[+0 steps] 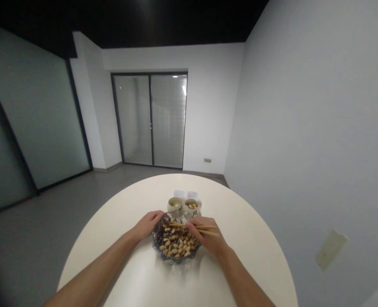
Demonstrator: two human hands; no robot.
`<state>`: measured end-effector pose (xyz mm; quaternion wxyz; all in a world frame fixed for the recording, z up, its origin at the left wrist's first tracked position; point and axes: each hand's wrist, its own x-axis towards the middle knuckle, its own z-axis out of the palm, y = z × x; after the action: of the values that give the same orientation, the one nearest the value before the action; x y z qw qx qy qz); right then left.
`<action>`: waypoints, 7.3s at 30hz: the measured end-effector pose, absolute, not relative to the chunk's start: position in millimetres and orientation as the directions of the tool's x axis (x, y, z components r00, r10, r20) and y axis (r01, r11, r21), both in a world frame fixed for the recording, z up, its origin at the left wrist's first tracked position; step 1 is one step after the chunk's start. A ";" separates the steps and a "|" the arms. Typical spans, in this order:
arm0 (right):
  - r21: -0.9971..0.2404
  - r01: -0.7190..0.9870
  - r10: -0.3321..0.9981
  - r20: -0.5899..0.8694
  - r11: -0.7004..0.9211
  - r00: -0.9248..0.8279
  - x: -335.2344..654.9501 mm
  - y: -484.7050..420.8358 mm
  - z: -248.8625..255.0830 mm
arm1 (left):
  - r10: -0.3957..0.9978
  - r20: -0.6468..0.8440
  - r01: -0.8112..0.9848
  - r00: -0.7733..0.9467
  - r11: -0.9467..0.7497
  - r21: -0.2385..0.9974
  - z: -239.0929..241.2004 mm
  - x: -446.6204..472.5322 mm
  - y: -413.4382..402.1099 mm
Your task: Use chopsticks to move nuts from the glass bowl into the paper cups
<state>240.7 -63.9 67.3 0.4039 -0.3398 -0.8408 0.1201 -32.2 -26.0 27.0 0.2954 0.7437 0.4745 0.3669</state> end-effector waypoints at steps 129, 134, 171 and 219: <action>-0.797 0.261 0.797 0.588 0.544 0.135 271.7 -33.7 64.5 | 0.923 0.269 0.502 0.276 -0.377 0.778 24.1 -32.9 -26.8; -0.796 0.261 0.830 0.557 0.546 -0.039 257.5 -40.6 61.1 | 0.926 0.263 0.497 0.272 -0.369 0.785 25.7 -31.8 -27.1; -0.815 0.241 0.849 0.516 0.527 -0.109 246.8 -51.5 65.7 | 0.924 0.261 0.505 0.281 -0.373 0.778 26.7 -31.1 -26.8; -0.844 0.132 0.846 0.530 0.520 0.055 262.2 -37.2 64.3 | 0.925 0.265 0.506 0.272 -0.371 0.778 19.9 -35.5 -23.4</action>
<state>262.2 -37.2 64.3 0.6107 -0.3931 -0.6222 0.2922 -35.5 -23.4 19.9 0.2876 0.7437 0.4812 0.3642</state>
